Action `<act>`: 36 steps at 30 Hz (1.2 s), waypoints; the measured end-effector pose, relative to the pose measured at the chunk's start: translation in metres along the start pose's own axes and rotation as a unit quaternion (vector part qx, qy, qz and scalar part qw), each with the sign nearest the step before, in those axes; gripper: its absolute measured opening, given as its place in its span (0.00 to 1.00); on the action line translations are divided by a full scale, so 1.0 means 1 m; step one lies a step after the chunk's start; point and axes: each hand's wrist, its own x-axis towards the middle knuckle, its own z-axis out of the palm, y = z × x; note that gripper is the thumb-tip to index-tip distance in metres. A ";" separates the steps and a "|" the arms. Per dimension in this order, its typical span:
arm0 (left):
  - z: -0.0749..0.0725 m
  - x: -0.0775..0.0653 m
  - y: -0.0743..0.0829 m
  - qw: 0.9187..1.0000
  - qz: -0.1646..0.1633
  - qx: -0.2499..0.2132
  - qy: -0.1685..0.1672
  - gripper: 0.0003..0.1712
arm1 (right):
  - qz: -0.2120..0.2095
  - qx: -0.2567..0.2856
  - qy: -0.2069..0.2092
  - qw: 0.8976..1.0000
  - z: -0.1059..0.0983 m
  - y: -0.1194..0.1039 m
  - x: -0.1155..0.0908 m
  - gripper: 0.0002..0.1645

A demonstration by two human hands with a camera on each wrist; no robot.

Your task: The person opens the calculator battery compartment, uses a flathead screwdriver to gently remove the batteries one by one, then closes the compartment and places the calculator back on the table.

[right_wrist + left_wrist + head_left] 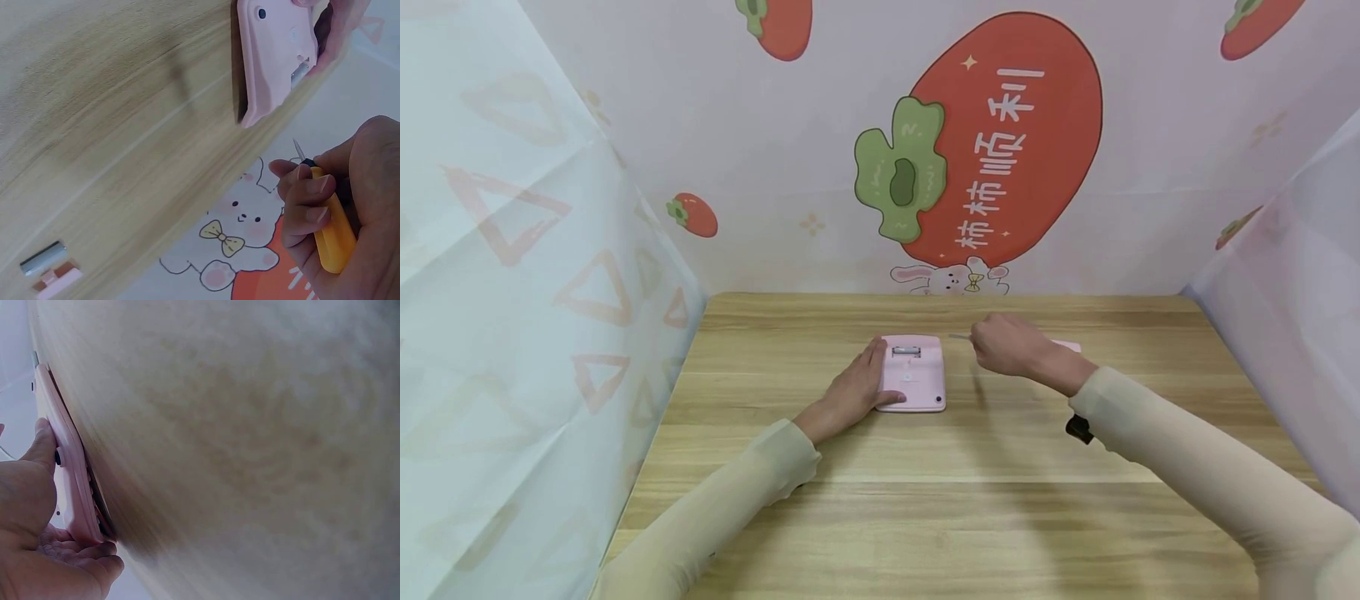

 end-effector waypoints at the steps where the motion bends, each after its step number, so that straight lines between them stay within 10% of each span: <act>1: 0.000 0.000 0.000 1.000 -0.001 0.000 -0.001 0.64 | -0.004 0.000 0.000 1.000 -0.001 -0.001 0.001 0.28; 36: 0.001 0.000 -0.003 1.000 0.009 0.003 0.006 0.64 | -0.021 -0.021 -0.087 0.996 -0.004 -0.027 0.032 0.21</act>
